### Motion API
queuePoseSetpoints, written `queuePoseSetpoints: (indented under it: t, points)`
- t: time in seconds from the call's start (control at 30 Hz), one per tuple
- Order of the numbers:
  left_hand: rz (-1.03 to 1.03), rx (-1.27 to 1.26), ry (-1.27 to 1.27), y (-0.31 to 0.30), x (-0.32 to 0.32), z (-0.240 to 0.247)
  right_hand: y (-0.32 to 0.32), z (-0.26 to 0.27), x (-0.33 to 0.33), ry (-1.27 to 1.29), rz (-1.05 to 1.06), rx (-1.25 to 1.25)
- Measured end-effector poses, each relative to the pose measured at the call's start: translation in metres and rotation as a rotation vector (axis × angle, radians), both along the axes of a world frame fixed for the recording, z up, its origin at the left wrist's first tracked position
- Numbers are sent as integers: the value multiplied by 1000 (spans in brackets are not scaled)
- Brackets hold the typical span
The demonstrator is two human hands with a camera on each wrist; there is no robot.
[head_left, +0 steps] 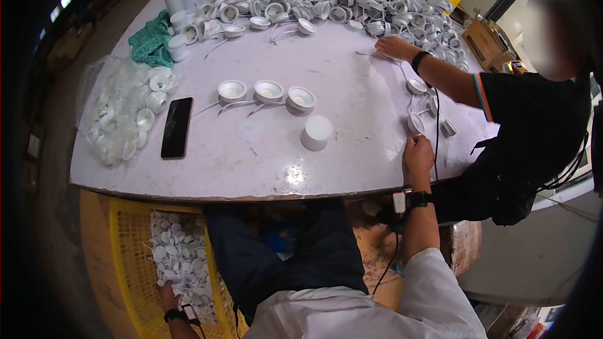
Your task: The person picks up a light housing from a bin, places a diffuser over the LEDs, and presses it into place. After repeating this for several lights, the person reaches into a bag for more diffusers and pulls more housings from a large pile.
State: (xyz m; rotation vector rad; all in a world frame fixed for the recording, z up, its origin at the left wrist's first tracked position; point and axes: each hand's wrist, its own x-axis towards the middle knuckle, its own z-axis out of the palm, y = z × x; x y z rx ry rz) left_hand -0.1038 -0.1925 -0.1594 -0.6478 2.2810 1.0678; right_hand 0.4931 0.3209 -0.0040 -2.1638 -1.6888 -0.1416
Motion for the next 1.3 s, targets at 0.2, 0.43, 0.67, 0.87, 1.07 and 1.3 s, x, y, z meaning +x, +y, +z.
queuePoseSetpoints:
  t: [0.2,0.43,0.67,0.87,1.07,1.3]
  points:
    - [-481,511,108,86,43,23,-25,5,-14,94,-45,26]
    - [-1022,1139,-271,237,201,157,-114,15,-107,601,337,109]
    - [-1025,1103,9,289,249,169,-186,28,-189,468,1112,75]
    - [-880,1205,75,265,232,160,-147,50,-194,755,806,-158]
    - [-826,1178,-39,252,228,155,-24,19,-182,715,415,-73]
    - [-836,1170,-61,249,228,152,-20,11,-169,1094,361,-182]
